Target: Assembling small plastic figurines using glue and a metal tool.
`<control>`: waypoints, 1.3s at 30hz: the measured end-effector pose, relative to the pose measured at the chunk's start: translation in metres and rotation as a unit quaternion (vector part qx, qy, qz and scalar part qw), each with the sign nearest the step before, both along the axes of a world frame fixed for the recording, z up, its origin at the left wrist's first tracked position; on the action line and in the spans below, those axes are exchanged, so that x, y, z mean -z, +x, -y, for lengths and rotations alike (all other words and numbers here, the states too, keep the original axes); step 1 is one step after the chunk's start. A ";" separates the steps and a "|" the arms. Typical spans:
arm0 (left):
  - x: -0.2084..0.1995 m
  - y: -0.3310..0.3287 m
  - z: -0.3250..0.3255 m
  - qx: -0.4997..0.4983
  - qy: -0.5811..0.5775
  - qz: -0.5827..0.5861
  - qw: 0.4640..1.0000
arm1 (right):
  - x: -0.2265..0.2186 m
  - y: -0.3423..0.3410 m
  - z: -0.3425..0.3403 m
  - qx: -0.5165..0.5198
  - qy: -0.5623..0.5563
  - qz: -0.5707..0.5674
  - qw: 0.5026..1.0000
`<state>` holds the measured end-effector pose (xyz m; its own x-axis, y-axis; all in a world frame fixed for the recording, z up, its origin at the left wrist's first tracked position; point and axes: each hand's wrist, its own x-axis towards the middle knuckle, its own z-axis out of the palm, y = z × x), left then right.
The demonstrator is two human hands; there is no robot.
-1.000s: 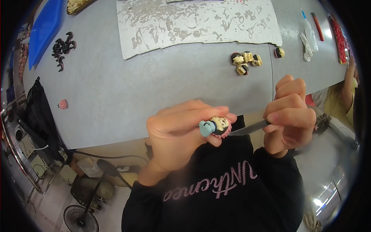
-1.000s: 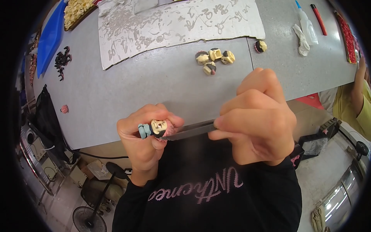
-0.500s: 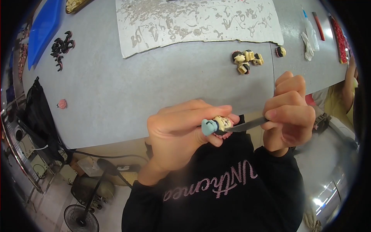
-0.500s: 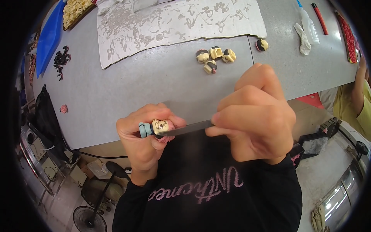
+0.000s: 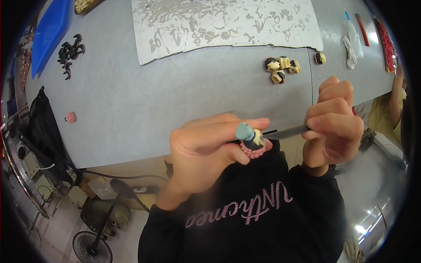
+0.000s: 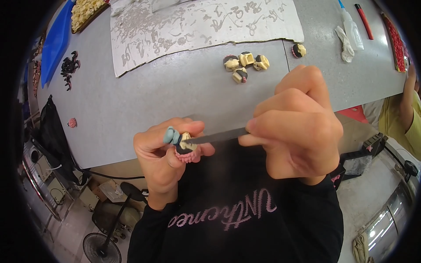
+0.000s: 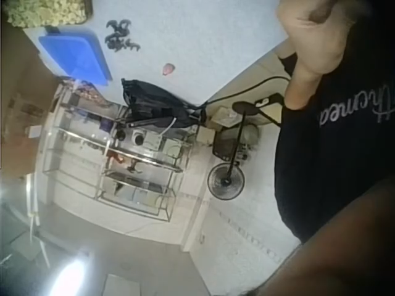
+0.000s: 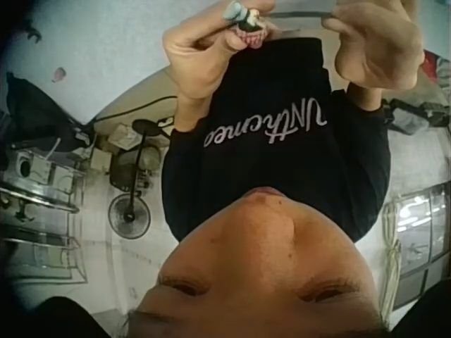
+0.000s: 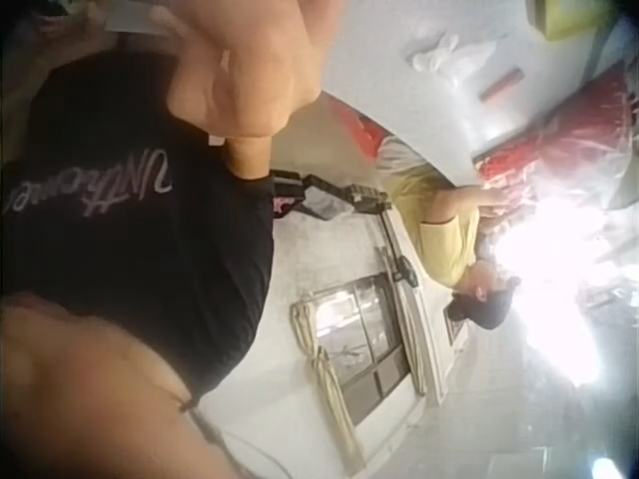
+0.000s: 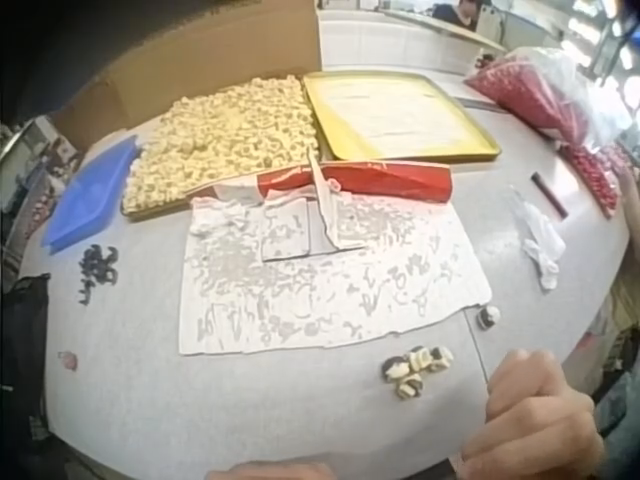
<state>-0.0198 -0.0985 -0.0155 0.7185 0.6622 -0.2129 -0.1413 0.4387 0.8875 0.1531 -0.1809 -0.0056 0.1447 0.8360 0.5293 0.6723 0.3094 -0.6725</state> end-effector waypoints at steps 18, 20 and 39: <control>0.000 -0.003 -0.006 0.038 -0.041 -0.005 0.998 | -0.003 0.000 -0.001 -0.005 -0.021 0.032 0.999; 0.001 -0.005 -0.006 0.036 -0.040 -0.002 0.999 | -0.001 0.000 -0.002 0.013 -0.019 0.034 0.999; 0.001 -0.003 -0.003 0.024 -0.055 0.018 0.998 | 0.000 0.002 0.001 0.019 -0.012 0.004 1.000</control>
<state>-0.0231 -0.0959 -0.0163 0.7576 0.6009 -0.2549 -0.1491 0.5395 0.8287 0.1554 -0.1820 -0.0060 0.1728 0.8423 0.5106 0.6883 0.2675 -0.6743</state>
